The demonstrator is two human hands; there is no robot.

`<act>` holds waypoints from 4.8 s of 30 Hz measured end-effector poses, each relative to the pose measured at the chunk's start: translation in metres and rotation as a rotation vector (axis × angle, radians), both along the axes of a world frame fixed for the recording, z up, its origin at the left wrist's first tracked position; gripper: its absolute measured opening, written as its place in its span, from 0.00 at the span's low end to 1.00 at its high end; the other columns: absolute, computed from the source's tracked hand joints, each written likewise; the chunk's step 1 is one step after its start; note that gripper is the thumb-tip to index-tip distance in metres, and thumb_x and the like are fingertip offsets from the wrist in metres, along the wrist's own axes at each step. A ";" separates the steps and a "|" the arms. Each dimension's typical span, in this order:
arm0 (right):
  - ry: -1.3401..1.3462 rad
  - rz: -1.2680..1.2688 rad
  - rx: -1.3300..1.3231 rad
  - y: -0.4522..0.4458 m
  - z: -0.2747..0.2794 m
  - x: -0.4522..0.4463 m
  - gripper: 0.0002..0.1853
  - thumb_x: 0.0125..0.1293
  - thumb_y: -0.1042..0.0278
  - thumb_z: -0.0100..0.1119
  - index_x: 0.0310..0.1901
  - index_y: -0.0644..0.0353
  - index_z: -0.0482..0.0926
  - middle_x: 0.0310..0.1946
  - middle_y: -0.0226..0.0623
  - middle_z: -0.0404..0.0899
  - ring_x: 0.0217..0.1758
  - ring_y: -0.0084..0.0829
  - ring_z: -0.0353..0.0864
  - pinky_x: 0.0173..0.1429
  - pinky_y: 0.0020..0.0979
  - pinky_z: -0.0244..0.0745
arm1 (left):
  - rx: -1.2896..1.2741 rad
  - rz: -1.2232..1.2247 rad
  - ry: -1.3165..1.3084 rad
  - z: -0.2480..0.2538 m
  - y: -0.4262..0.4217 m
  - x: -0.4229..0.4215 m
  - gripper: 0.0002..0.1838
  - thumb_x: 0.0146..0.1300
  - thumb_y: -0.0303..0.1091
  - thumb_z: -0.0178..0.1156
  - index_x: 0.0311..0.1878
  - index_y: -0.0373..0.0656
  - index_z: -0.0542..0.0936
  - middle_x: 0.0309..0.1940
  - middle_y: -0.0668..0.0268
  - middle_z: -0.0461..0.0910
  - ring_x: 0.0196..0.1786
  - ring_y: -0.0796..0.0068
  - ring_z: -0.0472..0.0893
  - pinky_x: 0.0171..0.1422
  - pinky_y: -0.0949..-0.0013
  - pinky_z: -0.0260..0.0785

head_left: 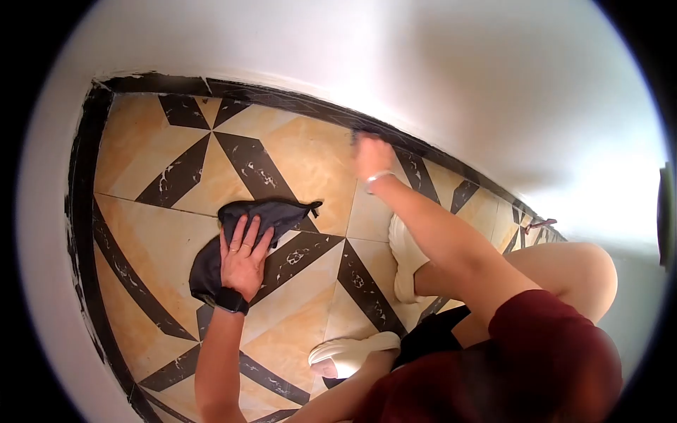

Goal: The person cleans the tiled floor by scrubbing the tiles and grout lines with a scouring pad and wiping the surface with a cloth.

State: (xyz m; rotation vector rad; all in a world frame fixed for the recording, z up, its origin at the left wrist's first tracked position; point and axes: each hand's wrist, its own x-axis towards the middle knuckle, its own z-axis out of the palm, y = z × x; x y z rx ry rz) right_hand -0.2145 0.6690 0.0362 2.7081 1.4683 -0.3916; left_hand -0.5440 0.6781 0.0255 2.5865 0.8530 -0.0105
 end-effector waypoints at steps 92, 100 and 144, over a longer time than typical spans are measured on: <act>0.456 0.489 0.315 -0.113 -0.005 -0.116 0.03 0.61 0.71 0.56 0.36 0.58 0.77 0.30 0.41 0.79 0.33 0.42 0.79 0.39 0.36 0.74 | -0.585 0.314 -0.402 -0.022 -0.263 0.001 0.23 0.59 0.35 0.49 0.59 0.59 0.74 0.70 0.70 0.61 0.74 0.72 0.57 0.76 0.47 0.42; 0.463 0.603 0.176 -0.094 0.028 -0.105 0.09 0.64 0.64 0.58 0.41 0.60 0.78 0.30 0.44 0.79 0.32 0.43 0.79 0.36 0.36 0.72 | -0.205 -0.094 -0.113 -0.013 -0.223 -0.007 0.20 0.66 0.42 0.41 0.60 0.67 0.72 0.72 0.78 0.57 0.75 0.80 0.51 0.78 0.45 0.33; 0.482 1.583 0.018 -0.060 -0.012 -0.362 0.14 0.52 0.75 0.54 0.43 0.55 0.74 0.39 0.41 0.79 0.37 0.47 0.81 0.39 0.46 0.76 | 0.115 1.232 -0.160 0.002 -0.248 -0.204 0.27 0.56 0.22 0.58 0.60 0.50 0.73 0.66 0.61 0.64 0.70 0.56 0.60 0.67 0.51 0.56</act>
